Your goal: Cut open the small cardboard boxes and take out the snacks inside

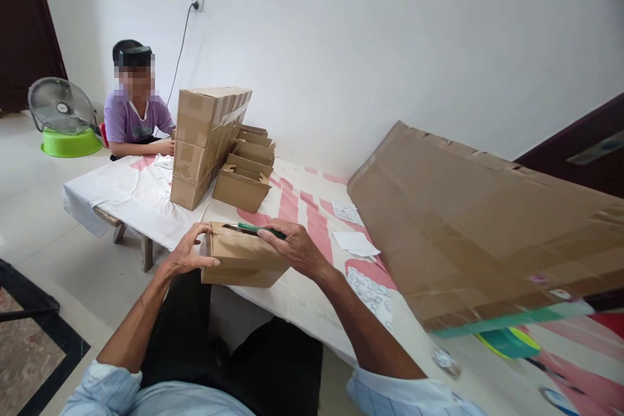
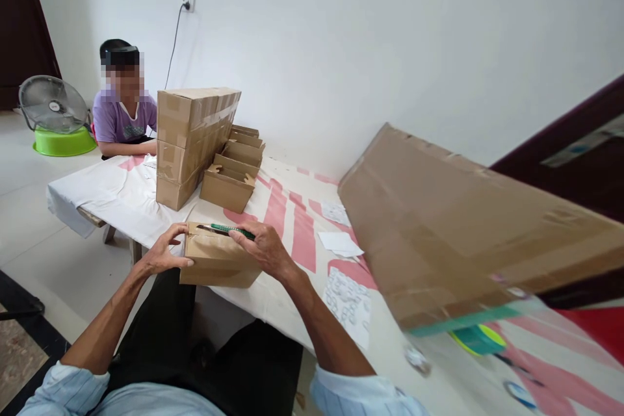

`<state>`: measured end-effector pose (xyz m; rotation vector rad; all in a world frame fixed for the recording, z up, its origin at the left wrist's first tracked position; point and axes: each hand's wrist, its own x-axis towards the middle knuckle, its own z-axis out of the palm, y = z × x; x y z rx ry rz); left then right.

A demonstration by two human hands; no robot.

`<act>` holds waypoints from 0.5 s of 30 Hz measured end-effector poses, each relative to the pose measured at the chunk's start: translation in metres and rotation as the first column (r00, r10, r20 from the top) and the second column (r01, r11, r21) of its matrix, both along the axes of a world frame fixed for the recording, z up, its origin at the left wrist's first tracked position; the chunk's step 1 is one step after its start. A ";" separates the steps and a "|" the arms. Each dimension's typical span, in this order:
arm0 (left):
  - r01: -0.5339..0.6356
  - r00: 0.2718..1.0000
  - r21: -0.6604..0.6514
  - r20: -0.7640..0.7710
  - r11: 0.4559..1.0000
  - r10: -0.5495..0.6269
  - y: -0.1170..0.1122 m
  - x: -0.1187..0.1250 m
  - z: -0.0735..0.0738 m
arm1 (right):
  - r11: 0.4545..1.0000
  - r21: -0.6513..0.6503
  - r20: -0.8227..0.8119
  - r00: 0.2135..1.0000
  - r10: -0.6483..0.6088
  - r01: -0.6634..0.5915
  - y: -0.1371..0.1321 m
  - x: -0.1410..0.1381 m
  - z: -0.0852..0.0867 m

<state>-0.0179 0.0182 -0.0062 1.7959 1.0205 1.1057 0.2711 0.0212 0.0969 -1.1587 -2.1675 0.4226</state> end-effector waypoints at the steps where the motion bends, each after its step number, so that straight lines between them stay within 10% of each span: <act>1: 0.001 1.000 0.006 0.004 1.000 -0.001 0.001 0.000 -0.001 | 1.000 0.001 0.026 0.999 0.021 -0.021 0.002 -0.001 0.003; 15: 0.024 1.000 0.012 -0.017 1.000 -0.024 -0.001 0.001 0.000 | 0.987 0.090 0.400 0.912 0.086 -0.133 0.023 -0.023 0.029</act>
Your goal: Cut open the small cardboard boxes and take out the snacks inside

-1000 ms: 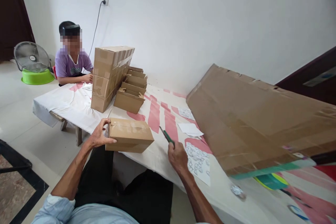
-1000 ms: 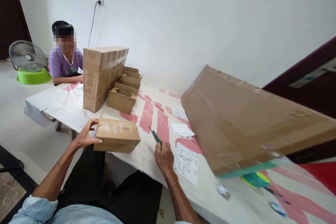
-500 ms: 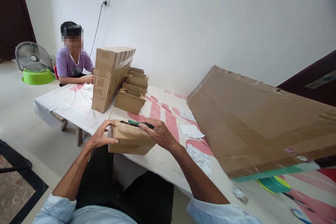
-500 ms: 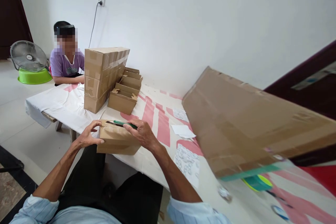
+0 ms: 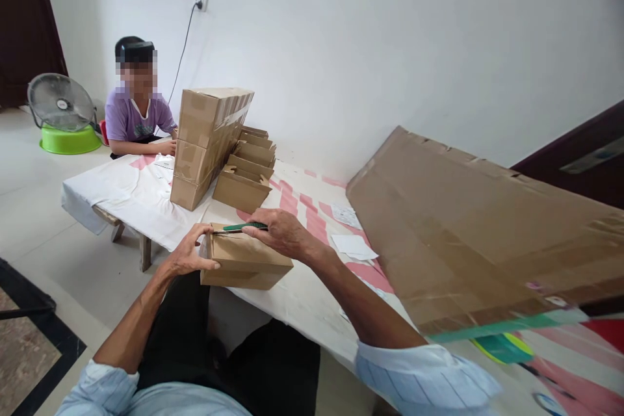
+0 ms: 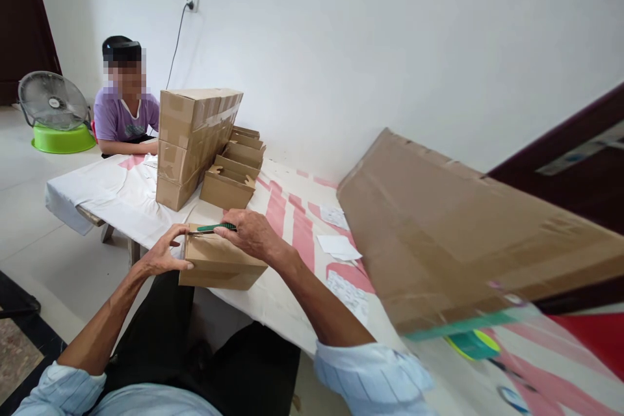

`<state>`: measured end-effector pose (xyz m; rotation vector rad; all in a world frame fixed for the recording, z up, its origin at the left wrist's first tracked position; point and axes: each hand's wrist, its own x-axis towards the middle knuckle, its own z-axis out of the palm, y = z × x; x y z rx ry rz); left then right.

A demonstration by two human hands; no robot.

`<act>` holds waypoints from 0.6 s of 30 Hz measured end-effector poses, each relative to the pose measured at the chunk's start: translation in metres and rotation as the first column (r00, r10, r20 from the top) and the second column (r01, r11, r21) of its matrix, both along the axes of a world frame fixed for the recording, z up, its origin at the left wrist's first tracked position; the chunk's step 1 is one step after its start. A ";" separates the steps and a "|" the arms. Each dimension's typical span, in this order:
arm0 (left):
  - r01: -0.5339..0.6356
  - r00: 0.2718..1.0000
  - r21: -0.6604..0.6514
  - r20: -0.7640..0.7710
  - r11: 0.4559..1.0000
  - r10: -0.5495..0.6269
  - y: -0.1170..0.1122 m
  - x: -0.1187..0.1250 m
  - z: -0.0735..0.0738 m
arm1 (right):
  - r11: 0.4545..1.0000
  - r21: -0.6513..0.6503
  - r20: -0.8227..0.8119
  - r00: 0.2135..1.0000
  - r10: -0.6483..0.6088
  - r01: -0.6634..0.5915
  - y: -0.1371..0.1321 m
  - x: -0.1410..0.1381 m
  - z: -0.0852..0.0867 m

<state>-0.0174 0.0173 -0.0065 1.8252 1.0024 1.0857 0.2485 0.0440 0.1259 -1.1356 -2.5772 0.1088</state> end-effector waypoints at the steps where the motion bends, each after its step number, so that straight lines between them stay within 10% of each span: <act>1: 0.001 1.000 0.000 -0.002 1.000 -0.001 0.000 0.000 0.000 | 1.000 0.011 0.023 1.000 0.000 0.000 0.001 -0.002 0.001; 18: 0.013 1.000 0.016 -0.026 1.000 -0.012 0.004 -0.001 0.002 | 0.998 -0.001 0.185 0.981 0.054 -0.055 0.023 0.019 0.011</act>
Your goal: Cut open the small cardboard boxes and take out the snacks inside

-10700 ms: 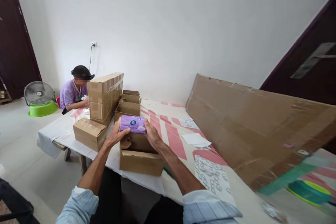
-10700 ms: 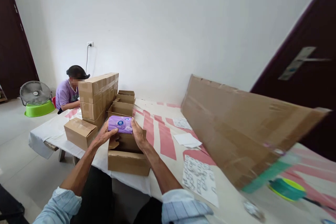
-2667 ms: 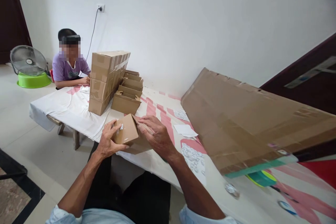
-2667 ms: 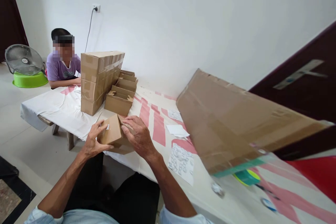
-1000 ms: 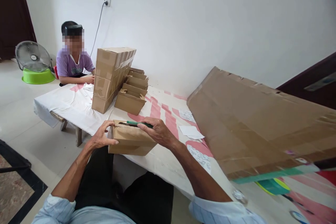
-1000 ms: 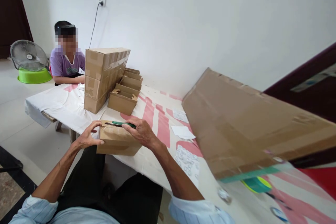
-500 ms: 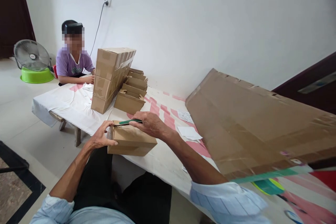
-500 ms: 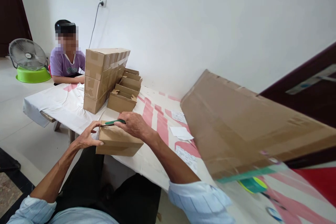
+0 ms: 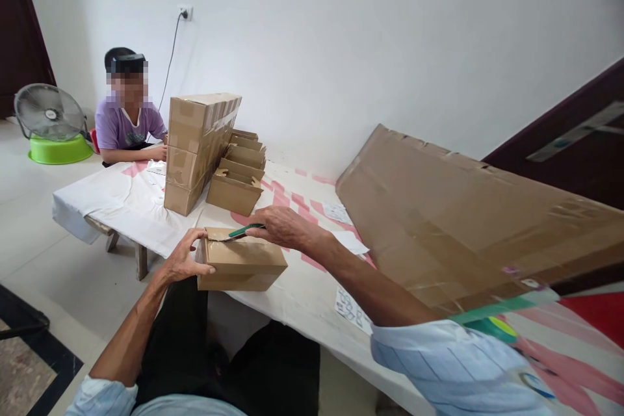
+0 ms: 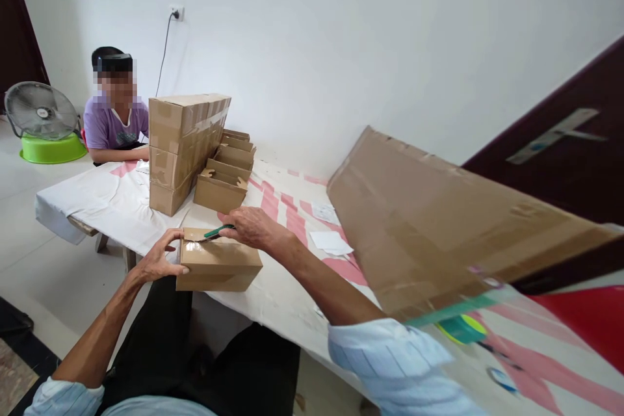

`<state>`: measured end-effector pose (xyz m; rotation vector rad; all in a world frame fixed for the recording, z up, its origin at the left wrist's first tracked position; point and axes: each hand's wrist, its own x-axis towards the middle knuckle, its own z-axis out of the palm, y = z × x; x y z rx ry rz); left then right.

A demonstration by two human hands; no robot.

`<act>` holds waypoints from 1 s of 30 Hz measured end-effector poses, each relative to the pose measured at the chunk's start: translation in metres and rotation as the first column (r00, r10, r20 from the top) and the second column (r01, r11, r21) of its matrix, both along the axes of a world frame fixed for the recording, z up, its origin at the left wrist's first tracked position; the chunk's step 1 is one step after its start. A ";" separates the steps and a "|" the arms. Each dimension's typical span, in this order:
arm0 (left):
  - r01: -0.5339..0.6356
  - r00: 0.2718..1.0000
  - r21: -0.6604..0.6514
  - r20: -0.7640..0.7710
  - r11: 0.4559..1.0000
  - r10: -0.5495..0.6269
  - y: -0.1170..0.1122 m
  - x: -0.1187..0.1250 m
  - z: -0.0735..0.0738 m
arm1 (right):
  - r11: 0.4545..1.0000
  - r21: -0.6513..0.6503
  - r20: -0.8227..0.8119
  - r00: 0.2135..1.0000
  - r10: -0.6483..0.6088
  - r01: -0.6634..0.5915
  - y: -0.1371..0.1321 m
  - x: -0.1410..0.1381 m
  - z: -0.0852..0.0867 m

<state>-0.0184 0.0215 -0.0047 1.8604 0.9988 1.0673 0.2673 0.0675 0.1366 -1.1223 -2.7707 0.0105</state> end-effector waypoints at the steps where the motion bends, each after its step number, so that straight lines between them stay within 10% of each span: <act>1: -0.001 1.000 -0.002 0.002 1.000 0.001 0.000 0.000 0.000 | 1.000 0.000 0.004 1.000 -0.007 0.007 0.000 0.004 -0.001; 12: 0.046 0.999 -0.012 -0.025 0.999 -0.046 0.011 -0.027 0.005 | 0.955 -0.026 -0.269 0.918 -0.292 0.296 -0.014 0.114 -0.019; 20: 0.035 0.998 -0.060 -0.058 0.998 -0.038 0.022 -0.028 0.015 | 0.734 -0.110 -0.476 0.613 -0.631 0.670 -0.055 0.112 -0.204; 22: 0.025 0.996 -0.075 -0.079 0.997 -0.031 0.021 -0.026 0.018 | 0.720 -0.128 -0.484 0.591 -0.646 0.682 -0.058 0.103 -0.227; 25: 0.047 0.995 -0.107 -0.086 0.993 -0.056 0.021 -0.025 0.024 | 0.778 -0.127 -0.601 0.577 -0.553 0.615 -0.052 0.089 -0.215; 30: 0.096 0.992 -0.123 -0.068 0.988 -0.105 0.027 -0.026 0.028 | 0.929 -0.074 -0.680 0.663 -0.314 0.363 -0.039 0.058 -0.133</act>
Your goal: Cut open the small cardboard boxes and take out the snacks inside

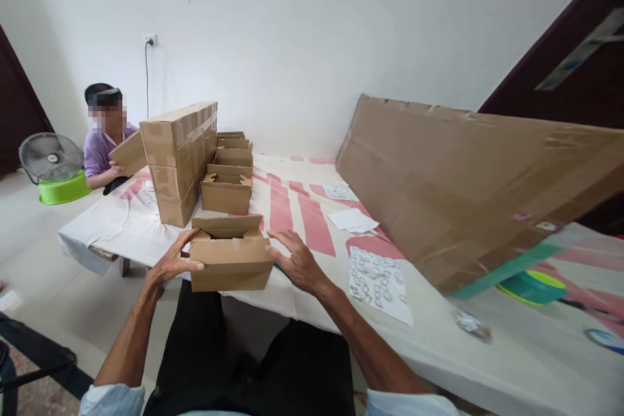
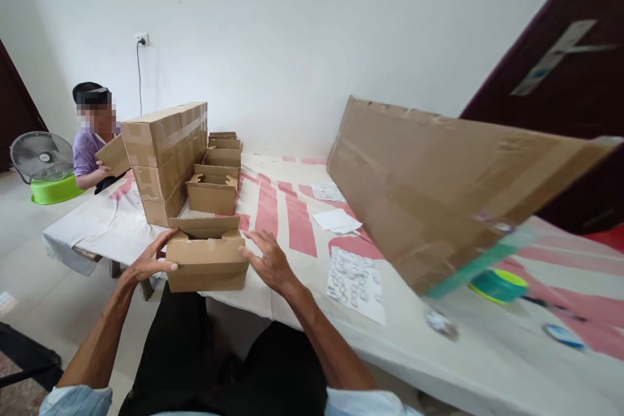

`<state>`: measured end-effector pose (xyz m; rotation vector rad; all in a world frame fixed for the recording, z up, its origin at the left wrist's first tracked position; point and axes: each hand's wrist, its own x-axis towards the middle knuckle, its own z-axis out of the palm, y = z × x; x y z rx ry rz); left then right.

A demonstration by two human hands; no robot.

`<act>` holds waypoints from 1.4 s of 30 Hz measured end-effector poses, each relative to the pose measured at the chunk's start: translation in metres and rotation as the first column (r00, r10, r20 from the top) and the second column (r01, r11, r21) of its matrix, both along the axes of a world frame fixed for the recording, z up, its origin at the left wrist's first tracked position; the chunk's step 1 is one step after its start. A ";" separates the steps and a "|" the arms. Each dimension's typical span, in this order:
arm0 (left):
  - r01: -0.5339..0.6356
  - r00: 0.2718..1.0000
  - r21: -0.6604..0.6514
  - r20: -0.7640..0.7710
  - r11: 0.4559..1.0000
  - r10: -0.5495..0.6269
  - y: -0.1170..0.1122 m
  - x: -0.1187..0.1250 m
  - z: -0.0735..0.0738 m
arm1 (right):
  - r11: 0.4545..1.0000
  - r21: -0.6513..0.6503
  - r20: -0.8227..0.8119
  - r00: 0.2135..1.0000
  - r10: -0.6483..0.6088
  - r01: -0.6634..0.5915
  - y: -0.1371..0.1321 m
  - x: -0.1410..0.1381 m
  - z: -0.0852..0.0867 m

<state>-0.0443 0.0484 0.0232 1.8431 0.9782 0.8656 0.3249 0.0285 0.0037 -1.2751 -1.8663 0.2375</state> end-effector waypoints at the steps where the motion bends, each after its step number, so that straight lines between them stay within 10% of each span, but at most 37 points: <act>1: 0.014 1.000 0.000 0.011 1.000 -0.014 0.001 0.000 0.000 | 0.998 -0.023 0.028 0.998 0.051 -0.051 0.000 -0.007 0.014; 5: 0.017 0.997 -0.041 0.070 0.999 -0.014 0.005 -0.003 -0.002 | 0.992 0.049 0.110 0.988 0.112 -0.118 -0.014 -0.024 0.039; 12: 0.043 0.998 -0.068 0.053 0.997 -0.039 0.005 -0.003 -0.003 | 0.863 0.487 0.333 0.942 -0.043 -0.134 -0.072 -0.033 0.005; 26: -0.050 0.996 -0.100 0.075 0.994 0.057 -0.007 0.003 -0.005 | 0.900 0.210 0.511 0.828 0.232 -0.381 -0.019 -0.058 0.034; 33: -0.018 0.994 -0.107 0.103 0.994 0.029 -0.003 0.002 -0.013 | 0.969 0.227 0.702 0.706 -0.096 -0.093 -0.021 -0.020 0.056; 42: 0.015 0.996 -0.027 0.093 1.000 -0.012 -0.015 0.002 -0.014 | 0.998 0.068 0.789 0.612 -0.056 0.004 -0.023 -0.022 0.061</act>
